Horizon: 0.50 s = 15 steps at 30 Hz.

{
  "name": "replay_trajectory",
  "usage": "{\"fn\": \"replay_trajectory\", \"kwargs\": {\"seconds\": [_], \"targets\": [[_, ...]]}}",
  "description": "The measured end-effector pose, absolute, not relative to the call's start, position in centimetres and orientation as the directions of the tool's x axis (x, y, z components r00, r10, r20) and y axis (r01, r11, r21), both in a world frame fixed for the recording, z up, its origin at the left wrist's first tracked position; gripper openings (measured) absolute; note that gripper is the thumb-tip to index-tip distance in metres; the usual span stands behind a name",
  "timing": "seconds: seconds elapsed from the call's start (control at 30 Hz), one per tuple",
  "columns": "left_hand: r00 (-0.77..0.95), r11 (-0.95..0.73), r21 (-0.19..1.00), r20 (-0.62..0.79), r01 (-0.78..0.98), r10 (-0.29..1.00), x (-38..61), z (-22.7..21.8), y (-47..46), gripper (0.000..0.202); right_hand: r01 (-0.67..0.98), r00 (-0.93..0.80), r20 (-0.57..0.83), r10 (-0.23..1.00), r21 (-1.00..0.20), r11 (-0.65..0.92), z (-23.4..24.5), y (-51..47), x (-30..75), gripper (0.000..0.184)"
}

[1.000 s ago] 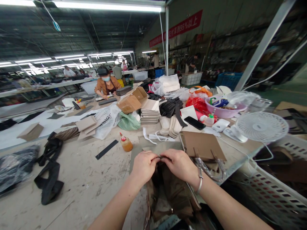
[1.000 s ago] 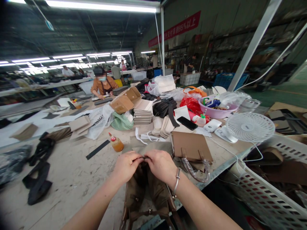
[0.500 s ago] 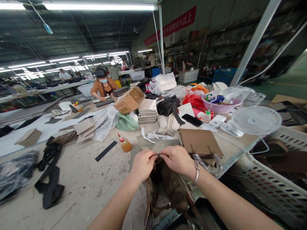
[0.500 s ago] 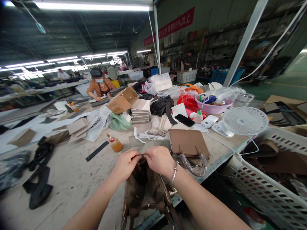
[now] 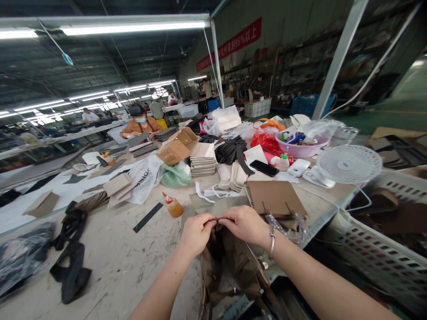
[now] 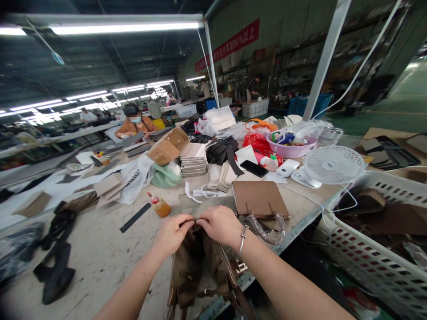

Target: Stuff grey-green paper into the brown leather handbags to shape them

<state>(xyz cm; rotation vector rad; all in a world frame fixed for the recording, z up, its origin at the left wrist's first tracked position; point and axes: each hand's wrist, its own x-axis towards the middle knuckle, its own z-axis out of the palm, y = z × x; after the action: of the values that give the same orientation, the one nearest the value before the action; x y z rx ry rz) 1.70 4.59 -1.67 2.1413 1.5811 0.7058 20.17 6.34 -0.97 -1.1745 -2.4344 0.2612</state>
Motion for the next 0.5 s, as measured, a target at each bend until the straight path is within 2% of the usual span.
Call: {"fn": "replay_trajectory", "kwargs": {"seconds": [0.13,0.27,0.4,0.5], "targets": [[0.24,-0.296,0.498,0.174,0.815,0.955,1.8,-1.6,4.7,0.02,0.751,-0.528,0.286,0.8,-0.283,0.597,-0.4,6.5,19.3,0.024],[0.301,-0.323,0.515,0.127,0.794,0.945,1.4,-1.3,5.0,0.019,0.746,-0.529,0.288,0.798,-0.292,0.599,-0.4,6.4,18.6,0.024],[0.315,-0.33,0.524,0.12,0.785,0.941,1.2,-1.2,5.8,0.021,0.727,-0.503,0.283,0.817,-0.372,0.577,-0.8,6.5,18.3,0.023],[0.285,-0.308,0.559,0.13,0.77,0.95,1.4,-1.4,6.3,0.015,0.682,-0.473,0.269,0.839,-0.491,0.542,-1.1,6.8,18.8,0.031]]}}
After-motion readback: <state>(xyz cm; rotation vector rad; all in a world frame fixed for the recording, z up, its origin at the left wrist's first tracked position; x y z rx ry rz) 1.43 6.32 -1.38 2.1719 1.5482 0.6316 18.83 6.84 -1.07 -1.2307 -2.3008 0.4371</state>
